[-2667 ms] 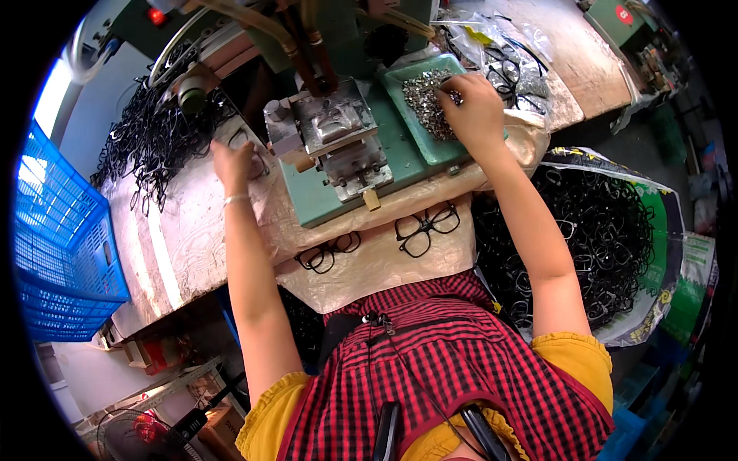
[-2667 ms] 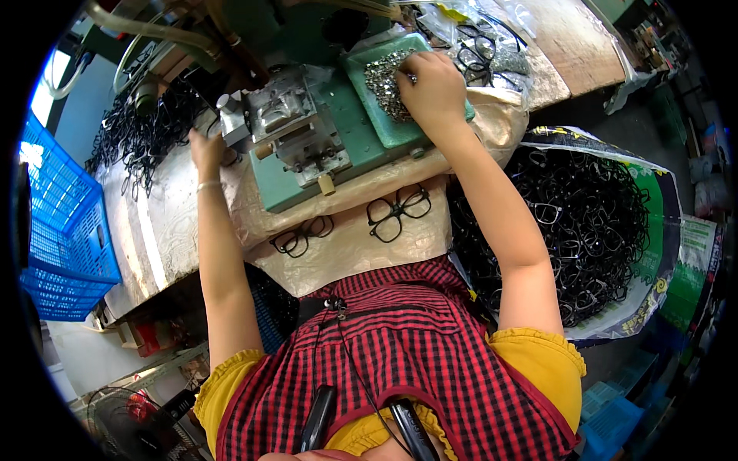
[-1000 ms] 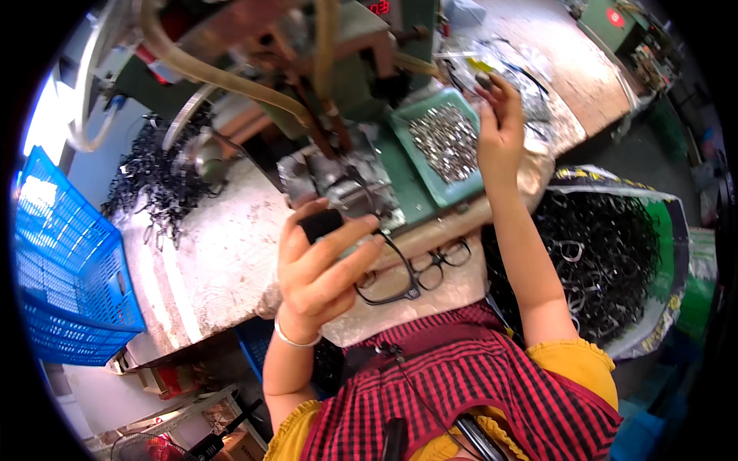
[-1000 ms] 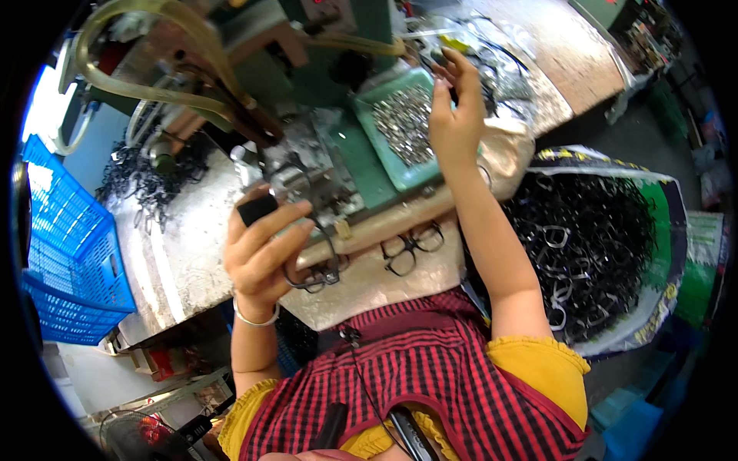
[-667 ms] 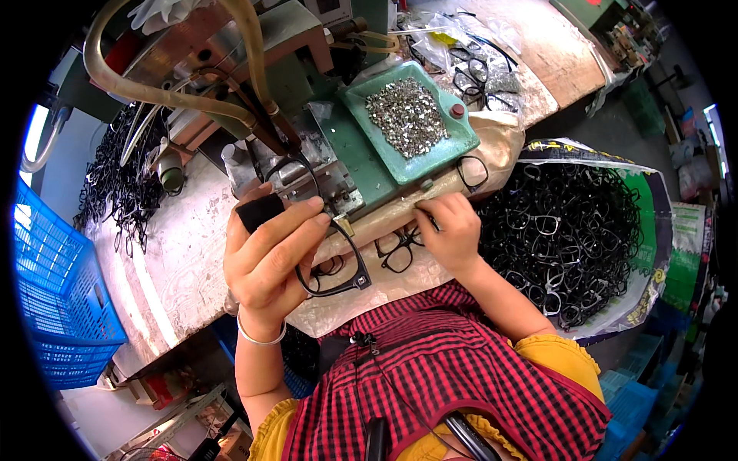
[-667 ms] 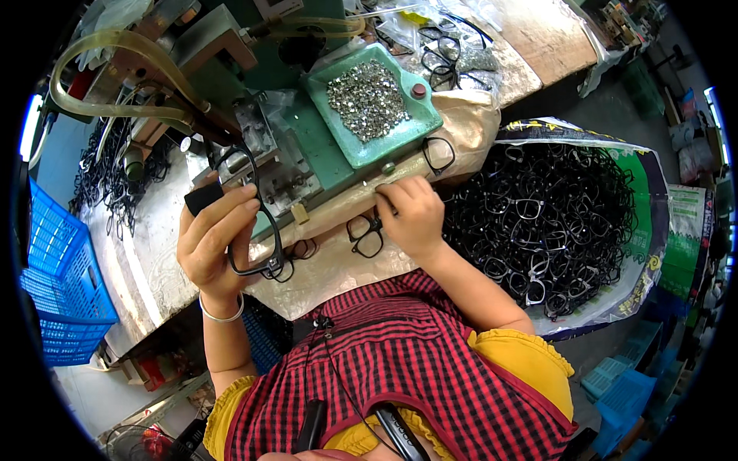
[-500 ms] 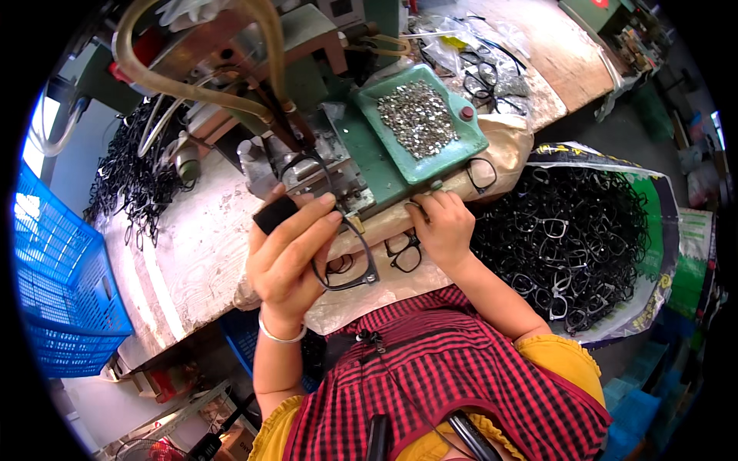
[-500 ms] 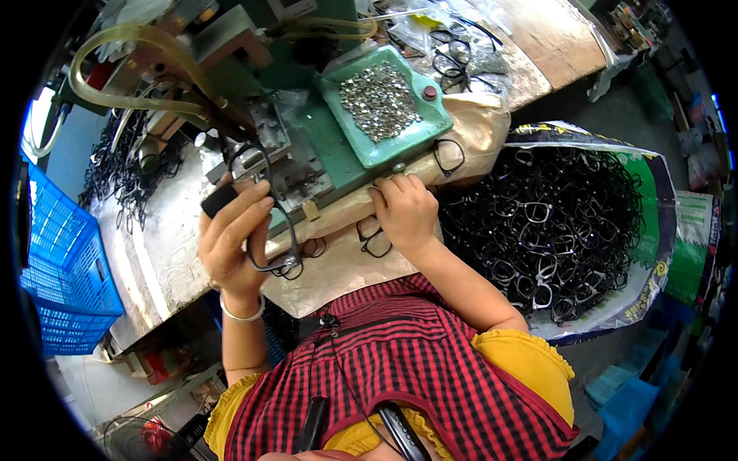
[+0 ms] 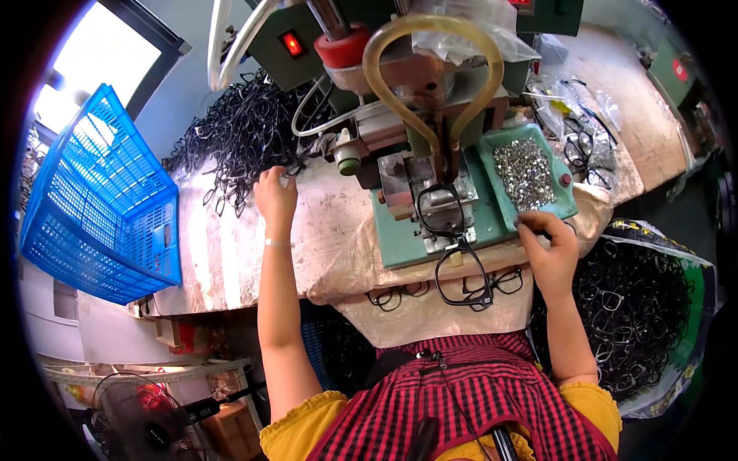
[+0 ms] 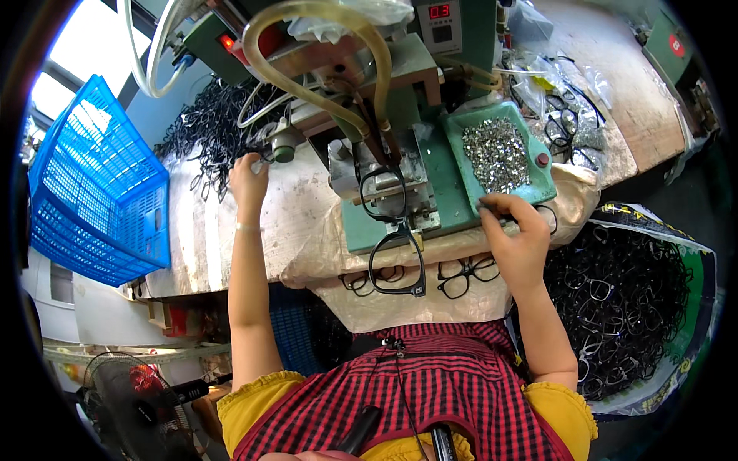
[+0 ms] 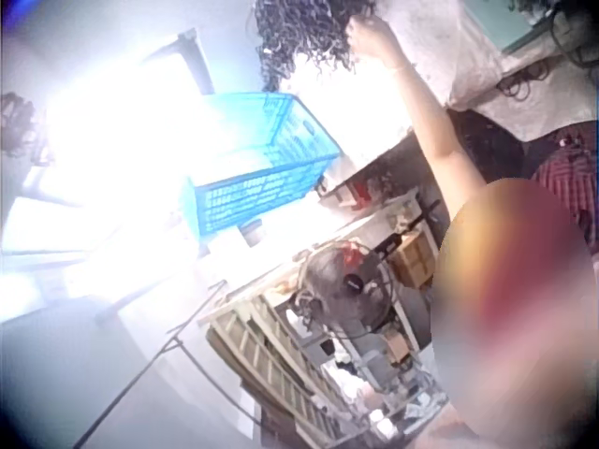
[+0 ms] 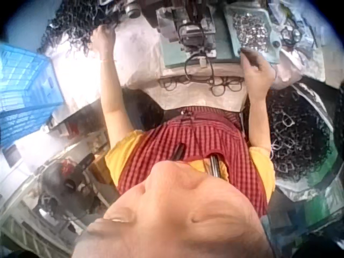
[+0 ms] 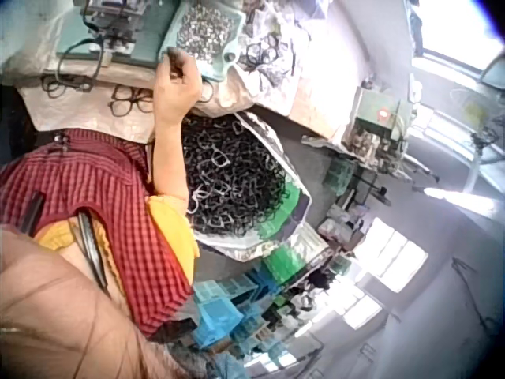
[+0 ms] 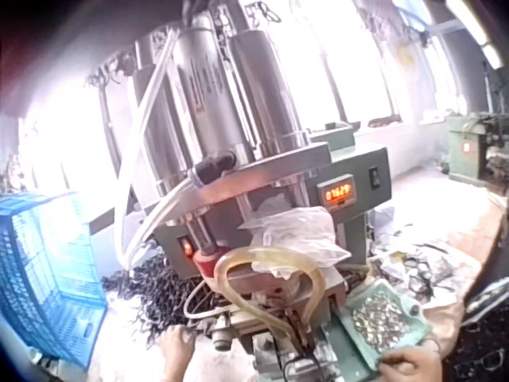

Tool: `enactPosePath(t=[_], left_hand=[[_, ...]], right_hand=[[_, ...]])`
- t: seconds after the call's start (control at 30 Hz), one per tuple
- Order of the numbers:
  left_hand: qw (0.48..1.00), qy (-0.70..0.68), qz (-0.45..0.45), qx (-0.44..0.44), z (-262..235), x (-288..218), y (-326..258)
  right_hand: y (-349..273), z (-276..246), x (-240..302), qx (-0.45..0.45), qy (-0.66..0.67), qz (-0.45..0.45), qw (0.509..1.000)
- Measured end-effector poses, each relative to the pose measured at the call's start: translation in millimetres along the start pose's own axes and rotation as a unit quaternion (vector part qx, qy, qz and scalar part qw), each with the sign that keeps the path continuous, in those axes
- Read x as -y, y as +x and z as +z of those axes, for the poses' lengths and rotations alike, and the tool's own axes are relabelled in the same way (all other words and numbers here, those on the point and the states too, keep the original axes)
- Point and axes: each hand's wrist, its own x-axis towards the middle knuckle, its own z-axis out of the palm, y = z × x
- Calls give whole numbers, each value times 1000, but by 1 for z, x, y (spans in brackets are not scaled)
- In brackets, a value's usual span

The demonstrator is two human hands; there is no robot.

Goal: The person repeatedly picks up black eyeglass frames, places them into a green fixture on a machine, and presses a button to secure small metal components. Finished frames are placed on the table to the left. The process is repeated continuously throughout the clip.

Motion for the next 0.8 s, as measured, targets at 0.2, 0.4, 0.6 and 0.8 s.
enactPosePath(t=[0.2,0.4,0.6,0.8], left_hand=[[996,17,-73,-43,111,22,21],[995,-55,84,-4,31,-7,-77],[985,-145,89,-25,-41,-47,-103],[650,-731,-91,-187,-58,-35,-97]], right_hand=[[14,-2,-46,-68,57,65,994],[-1,-41,-55,-98,111,91,985],[42,9,21,17,91,-68,993],[61,71,42,54,243,-72,966]])
